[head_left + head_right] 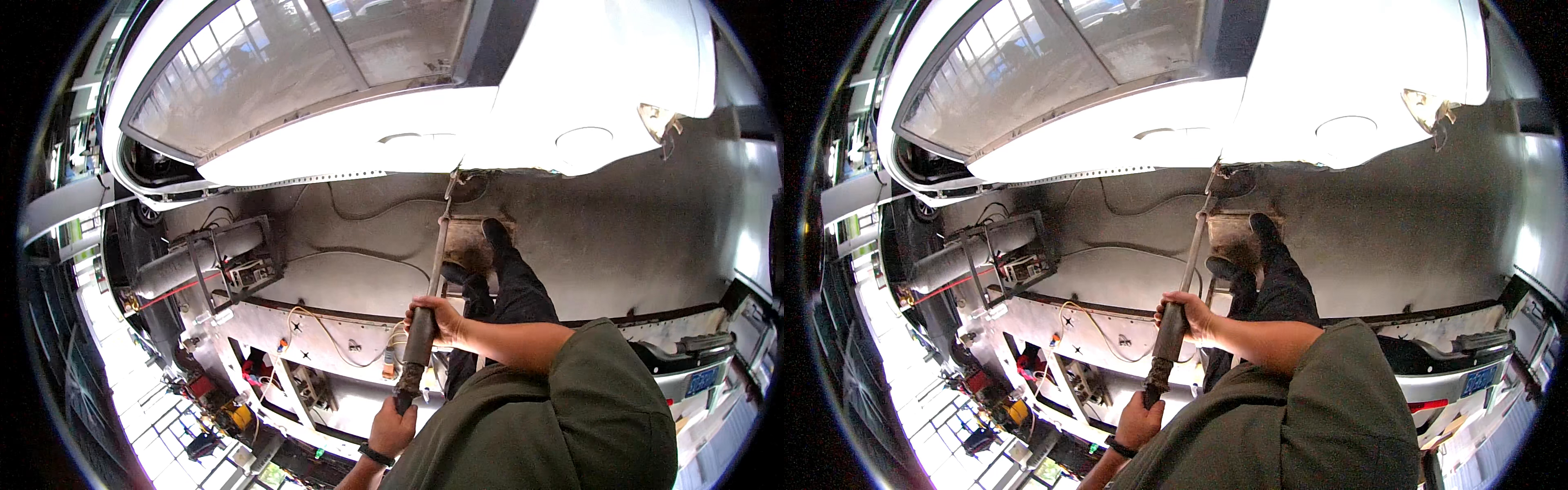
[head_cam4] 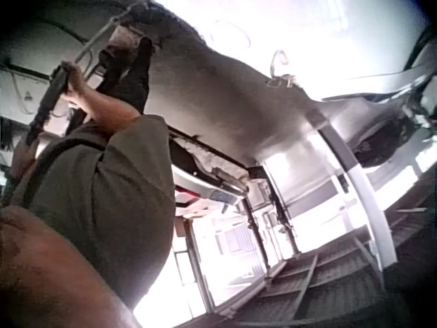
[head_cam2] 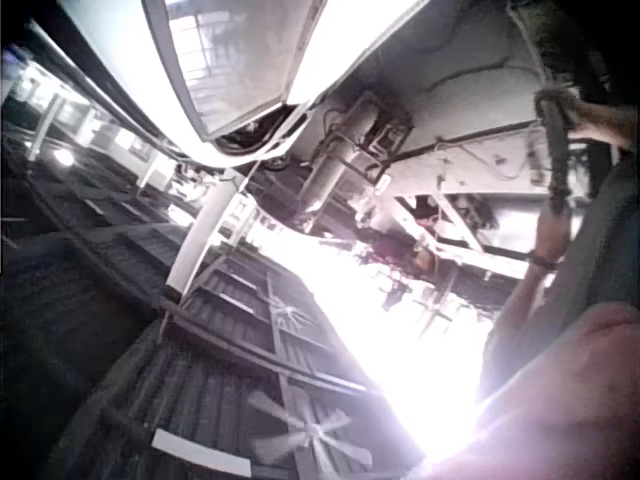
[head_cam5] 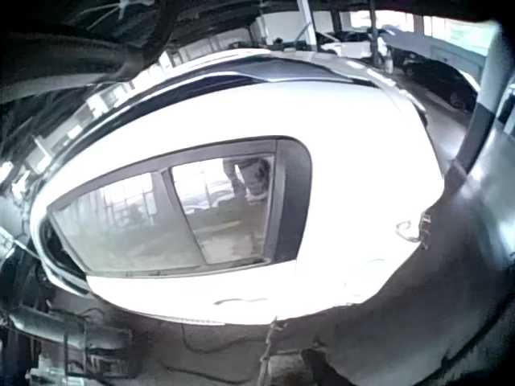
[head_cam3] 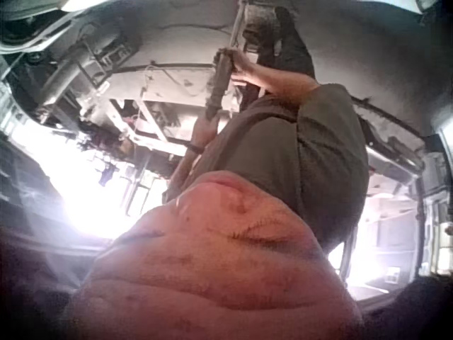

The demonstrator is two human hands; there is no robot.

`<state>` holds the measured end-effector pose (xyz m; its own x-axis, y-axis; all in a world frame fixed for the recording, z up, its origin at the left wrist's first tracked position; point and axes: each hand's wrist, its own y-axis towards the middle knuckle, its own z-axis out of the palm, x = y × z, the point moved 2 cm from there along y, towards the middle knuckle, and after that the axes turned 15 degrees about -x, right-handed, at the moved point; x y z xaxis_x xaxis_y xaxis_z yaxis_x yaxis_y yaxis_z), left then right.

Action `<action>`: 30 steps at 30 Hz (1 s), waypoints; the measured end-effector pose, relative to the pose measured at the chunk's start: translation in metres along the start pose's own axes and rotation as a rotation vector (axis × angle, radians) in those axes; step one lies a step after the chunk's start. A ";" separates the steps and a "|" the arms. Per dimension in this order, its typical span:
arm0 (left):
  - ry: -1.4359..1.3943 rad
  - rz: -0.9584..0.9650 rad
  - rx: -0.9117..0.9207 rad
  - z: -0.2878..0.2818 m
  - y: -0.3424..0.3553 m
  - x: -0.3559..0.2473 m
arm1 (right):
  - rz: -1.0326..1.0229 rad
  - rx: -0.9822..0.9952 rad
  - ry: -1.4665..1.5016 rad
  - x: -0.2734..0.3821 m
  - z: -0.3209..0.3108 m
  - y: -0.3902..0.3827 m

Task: The person uses a slide hammer dent puller to repair a dent on a white car, places a wooden chair out of the way, tests the car door handle, walks through the service station, and flips a switch inside an electrical box.

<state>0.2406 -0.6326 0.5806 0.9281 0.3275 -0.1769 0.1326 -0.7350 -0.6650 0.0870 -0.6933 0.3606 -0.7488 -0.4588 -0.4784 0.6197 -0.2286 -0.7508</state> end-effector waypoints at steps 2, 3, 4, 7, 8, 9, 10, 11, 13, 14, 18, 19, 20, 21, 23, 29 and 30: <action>0.010 -0.045 0.038 -0.004 0.005 0.005 | -0.053 -0.063 0.013 -0.006 0.002 0.003; 0.009 -0.061 0.040 -0.006 0.005 0.004 | -0.021 -0.047 0.005 -0.007 0.002 0.006; 0.009 -0.076 0.043 -0.008 0.006 0.004 | -0.026 -0.038 -0.057 -0.008 0.001 0.008; 0.015 -0.093 0.086 0.000 0.017 0.027 | -0.005 -0.080 -0.118 -0.011 0.000 0.021; 0.023 -0.083 0.103 0.003 0.022 0.038 | -0.008 -0.104 -0.122 -0.014 -0.001 0.026; 0.051 -0.076 0.153 0.008 0.029 0.054 | 0.012 -0.102 -0.122 -0.017 -0.007 0.037; 0.082 -0.120 0.234 0.016 0.040 0.074 | 0.002 -0.113 -0.178 -0.019 -0.007 0.045; -0.097 -0.224 0.345 0.026 0.047 0.092 | -0.008 -0.163 -0.203 -0.023 -0.010 0.050; -0.276 -0.314 0.459 0.031 0.062 0.099 | -0.031 -0.213 -0.224 -0.026 -0.010 0.058; -0.341 -0.421 0.497 0.034 0.068 0.102 | -0.030 -0.229 -0.251 -0.027 -0.012 0.064; -0.170 -0.248 0.291 0.059 0.073 0.130 | -0.019 -0.155 -0.250 -0.027 -0.027 0.088; -0.196 -0.274 0.292 0.063 0.073 0.136 | -0.049 -0.184 -0.266 -0.029 -0.029 0.089; -0.193 -0.271 0.294 0.066 0.069 0.140 | -0.050 -0.183 -0.262 -0.033 -0.032 0.087; -0.187 -0.237 0.257 0.070 0.064 0.144 | -0.062 -0.220 -0.245 -0.036 -0.032 0.084; -0.145 -0.173 0.185 0.066 0.061 0.129 | -0.092 -0.178 -0.240 -0.035 -0.035 0.081; -0.077 -0.162 0.146 0.069 0.054 0.123 | -0.170 -0.183 -0.256 -0.021 -0.031 0.073; -0.103 -0.158 0.134 0.071 0.055 0.127 | -0.231 -0.147 -0.327 -0.011 -0.030 0.076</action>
<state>0.3412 -0.5893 0.4703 0.8582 0.4962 -0.1313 0.2200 -0.5867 -0.7793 0.1356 -0.6799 0.2949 -0.7357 -0.6631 -0.1381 0.3866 -0.2438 -0.8894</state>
